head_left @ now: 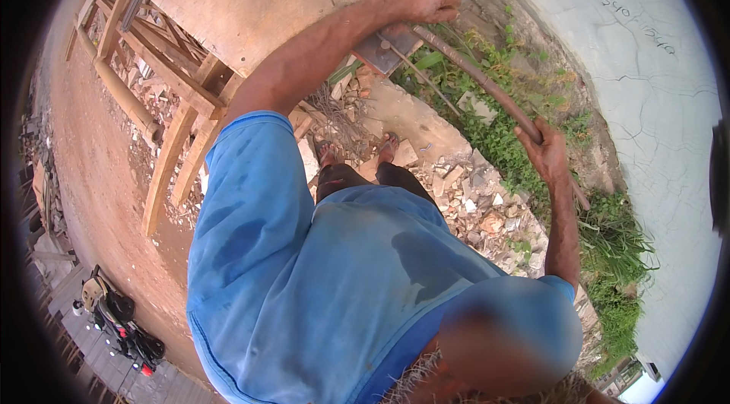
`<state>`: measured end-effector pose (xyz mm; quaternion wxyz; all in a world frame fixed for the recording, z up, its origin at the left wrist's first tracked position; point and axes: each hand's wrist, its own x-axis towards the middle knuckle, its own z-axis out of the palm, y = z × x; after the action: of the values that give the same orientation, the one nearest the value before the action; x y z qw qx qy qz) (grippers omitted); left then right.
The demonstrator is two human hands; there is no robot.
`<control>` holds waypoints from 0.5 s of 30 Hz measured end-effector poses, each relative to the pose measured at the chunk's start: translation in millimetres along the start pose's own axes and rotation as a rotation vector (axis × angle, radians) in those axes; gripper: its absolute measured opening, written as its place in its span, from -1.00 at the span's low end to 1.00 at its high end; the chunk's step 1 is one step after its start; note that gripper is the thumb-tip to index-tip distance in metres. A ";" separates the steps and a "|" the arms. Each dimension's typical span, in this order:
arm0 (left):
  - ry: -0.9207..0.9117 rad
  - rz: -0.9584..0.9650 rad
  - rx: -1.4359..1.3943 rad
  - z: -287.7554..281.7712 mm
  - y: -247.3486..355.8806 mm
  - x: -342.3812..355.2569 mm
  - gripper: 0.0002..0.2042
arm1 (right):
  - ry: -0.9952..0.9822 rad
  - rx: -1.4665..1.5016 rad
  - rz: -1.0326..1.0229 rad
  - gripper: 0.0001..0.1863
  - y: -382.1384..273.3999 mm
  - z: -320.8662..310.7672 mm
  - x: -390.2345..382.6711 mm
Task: The person repeatedly bends metal rods using a hammer and a metal block. They position each rod on the block and strike it to create a bend, then remove the bent piece and repeat the process with new rods.
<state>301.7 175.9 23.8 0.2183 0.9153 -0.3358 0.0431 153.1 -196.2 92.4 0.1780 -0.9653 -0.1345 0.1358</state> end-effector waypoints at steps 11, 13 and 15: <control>0.027 0.014 0.032 -0.7 3.5 -1.2 -0.72 | -0.255 -0.299 -0.253 -0.72 5.1 -48.0 107.2; 0.029 0.019 0.041 1.4 2.0 0.2 -0.73 | -0.264 -0.359 -0.308 -0.73 8.7 -49.5 127.9; 0.001 -0.002 0.072 2.9 1.3 1.8 -0.72 | -0.233 -0.403 -0.389 -0.75 12.6 -49.0 147.3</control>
<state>302.0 172.7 22.1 0.1855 0.9229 -0.3329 0.0553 307.5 -177.2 100.2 -0.0111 -0.9152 -0.3608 0.1795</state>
